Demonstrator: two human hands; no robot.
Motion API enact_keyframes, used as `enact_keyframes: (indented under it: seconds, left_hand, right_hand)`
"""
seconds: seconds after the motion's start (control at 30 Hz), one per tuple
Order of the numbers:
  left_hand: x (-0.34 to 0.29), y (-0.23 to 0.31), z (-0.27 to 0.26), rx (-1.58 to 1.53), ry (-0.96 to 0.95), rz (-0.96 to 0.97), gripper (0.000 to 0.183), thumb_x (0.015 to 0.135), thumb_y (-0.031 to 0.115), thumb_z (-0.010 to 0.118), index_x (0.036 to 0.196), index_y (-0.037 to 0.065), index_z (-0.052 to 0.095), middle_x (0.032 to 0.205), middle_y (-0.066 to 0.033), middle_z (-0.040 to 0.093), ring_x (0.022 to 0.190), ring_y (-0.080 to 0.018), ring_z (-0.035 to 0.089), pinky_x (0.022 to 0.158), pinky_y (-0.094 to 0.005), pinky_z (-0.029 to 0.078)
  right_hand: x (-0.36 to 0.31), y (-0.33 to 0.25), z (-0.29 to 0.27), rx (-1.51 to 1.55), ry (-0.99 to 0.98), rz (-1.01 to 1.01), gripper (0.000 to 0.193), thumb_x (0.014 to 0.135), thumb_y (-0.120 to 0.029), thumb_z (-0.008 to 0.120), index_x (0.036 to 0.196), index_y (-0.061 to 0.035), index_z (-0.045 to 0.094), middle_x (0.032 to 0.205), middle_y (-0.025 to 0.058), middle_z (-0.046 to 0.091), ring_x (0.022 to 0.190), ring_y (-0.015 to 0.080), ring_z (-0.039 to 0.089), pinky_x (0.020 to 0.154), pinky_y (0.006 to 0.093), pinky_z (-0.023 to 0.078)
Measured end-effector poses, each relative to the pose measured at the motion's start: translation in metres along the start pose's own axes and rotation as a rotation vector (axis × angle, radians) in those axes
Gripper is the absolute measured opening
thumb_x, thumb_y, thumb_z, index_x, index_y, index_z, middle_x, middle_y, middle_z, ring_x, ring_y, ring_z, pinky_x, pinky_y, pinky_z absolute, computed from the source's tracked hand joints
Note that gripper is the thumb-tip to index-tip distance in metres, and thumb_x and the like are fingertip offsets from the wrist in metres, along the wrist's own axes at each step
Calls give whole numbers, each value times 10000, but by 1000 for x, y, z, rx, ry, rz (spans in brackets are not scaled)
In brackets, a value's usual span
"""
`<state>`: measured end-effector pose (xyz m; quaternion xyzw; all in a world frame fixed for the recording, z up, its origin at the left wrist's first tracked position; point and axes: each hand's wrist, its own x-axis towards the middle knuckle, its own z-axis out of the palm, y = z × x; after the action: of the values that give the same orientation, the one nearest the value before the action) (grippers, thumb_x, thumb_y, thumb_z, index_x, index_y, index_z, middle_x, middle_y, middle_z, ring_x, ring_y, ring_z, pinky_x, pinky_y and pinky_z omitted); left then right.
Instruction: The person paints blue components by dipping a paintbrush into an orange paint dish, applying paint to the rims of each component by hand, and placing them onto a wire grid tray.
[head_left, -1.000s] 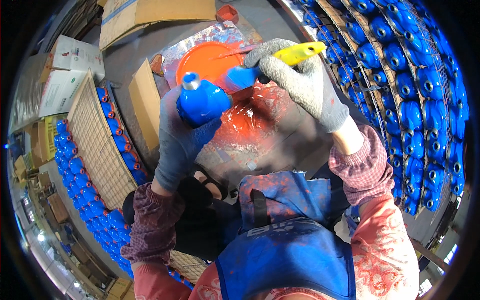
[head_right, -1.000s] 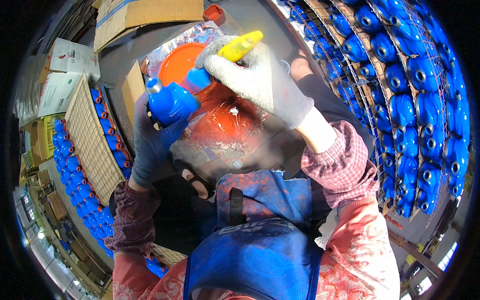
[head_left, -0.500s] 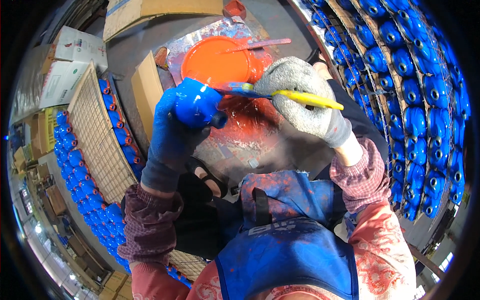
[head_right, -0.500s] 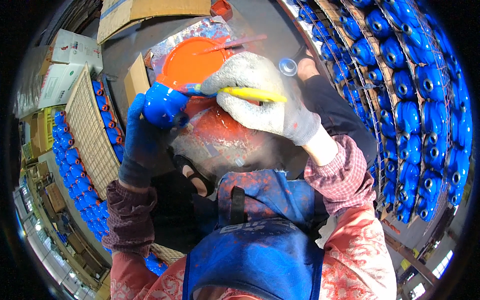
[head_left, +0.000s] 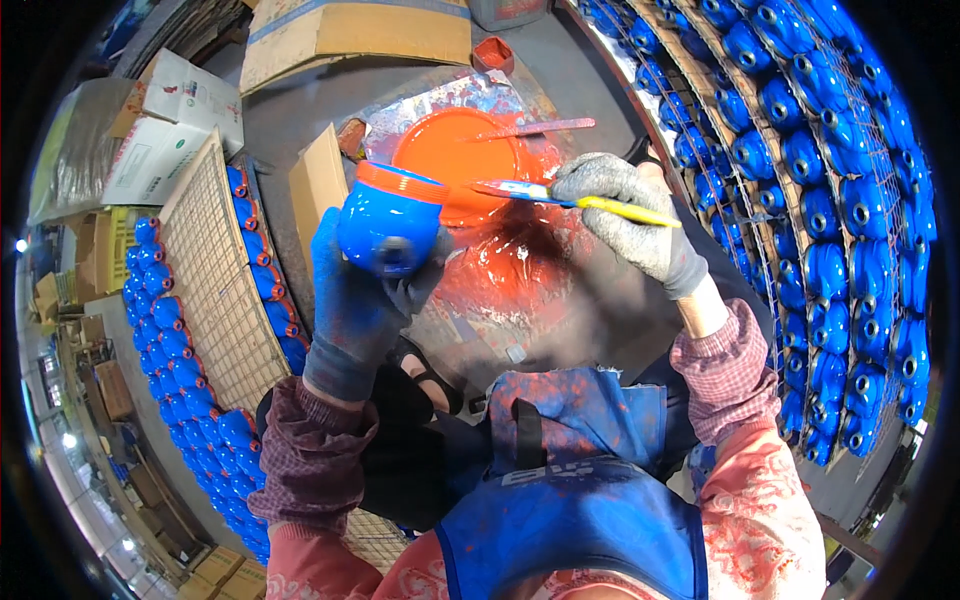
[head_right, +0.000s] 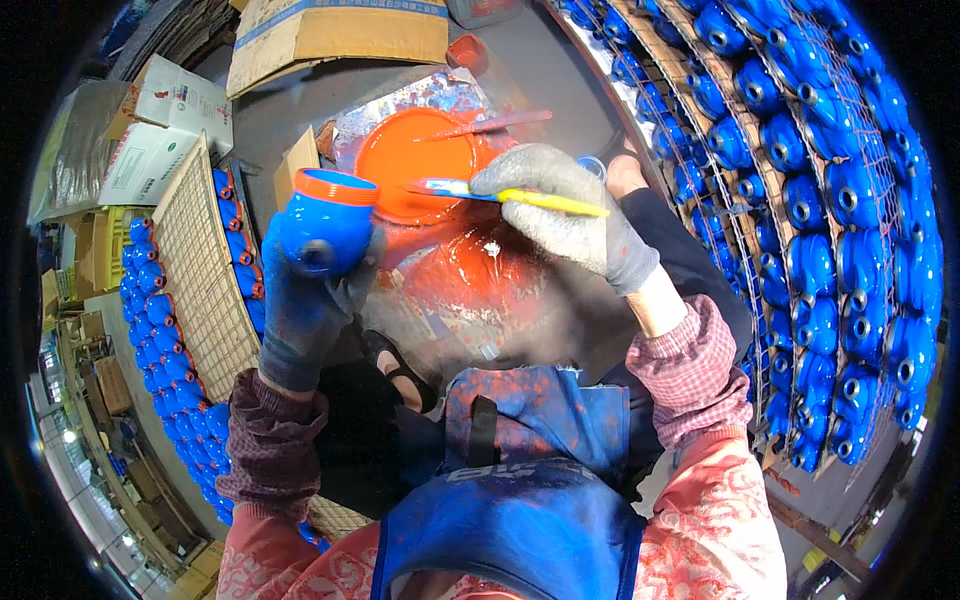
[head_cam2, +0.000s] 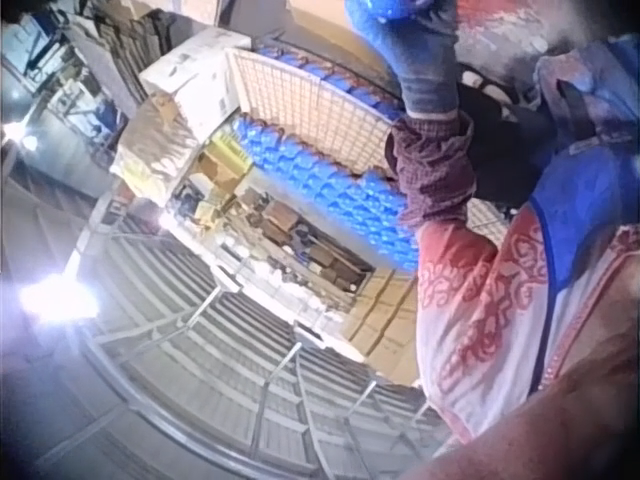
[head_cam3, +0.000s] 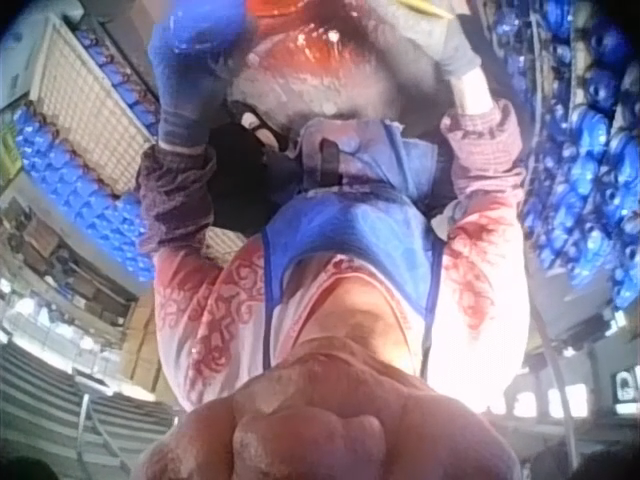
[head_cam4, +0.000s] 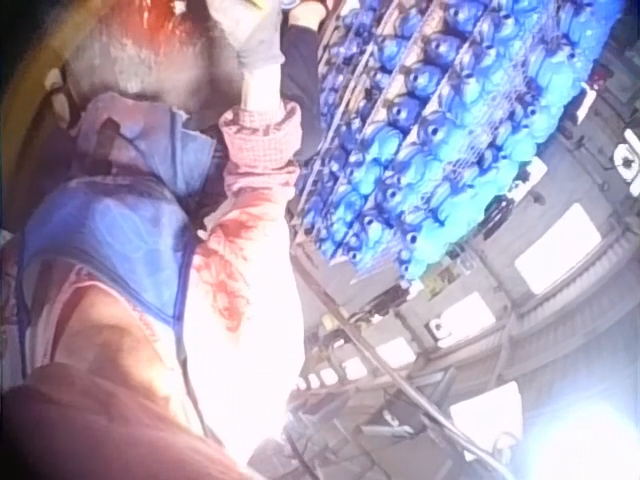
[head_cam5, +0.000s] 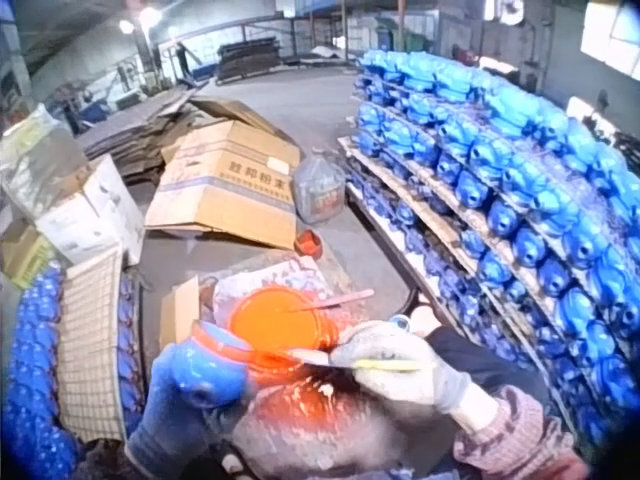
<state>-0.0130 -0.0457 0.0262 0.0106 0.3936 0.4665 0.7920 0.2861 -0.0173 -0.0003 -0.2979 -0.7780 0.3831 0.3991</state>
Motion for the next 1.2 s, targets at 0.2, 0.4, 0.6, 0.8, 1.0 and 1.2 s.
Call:
enact_keyframes:
  seconds: [0.2,0.4,0.6,0.8,1.0,1.2]
  left_hand:
    - [3,3,4,784,3,385,533,685,105,789,1153,51,539,1033,-93,637,932,-244,618,775,-345,496]
    - [2,-15,0,1978,-64,1008,568,611,85,806,1135,89,587,1050,-136,589,973,-344,571,838,-417,459]
    - [1,-13,-5,2078,-51,911,600,595,94,812,1155,99,596,1040,-140,596,984,-335,552,857,-410,447]
    - [11,-10,-18,1749,-43,840,536,633,190,811,1119,109,600,899,-116,613,874,-285,595,768,-398,481]
    - [5,3,-11,1263,-160,338,386,913,244,588,1236,37,548,1108,-49,588,979,-120,571,837,-269,486]
    - [7,1,-11,661,-207,167,424,926,324,533,1219,19,561,1017,-55,615,890,-148,605,783,-272,504]
  right_hand:
    - [57,-28,-3,244,244,440,274,907,-243,652,1028,3,664,910,46,666,876,126,612,828,271,483]
    - [102,-4,2,67,-96,378,388,898,-352,635,987,24,672,849,62,654,800,129,599,780,282,481]
    - [100,-11,14,-76,-266,333,329,893,-327,653,996,-14,664,876,61,671,818,122,606,810,303,491]
    - [77,-18,12,-16,-180,206,230,917,-215,616,972,8,641,883,84,664,835,152,615,810,298,500]
    - [57,-17,10,129,-32,155,161,866,-127,644,979,-16,674,941,89,678,875,192,631,803,315,500]
    - [34,-13,5,145,166,171,188,870,-124,637,1025,-22,667,1012,83,664,962,176,605,872,311,473]
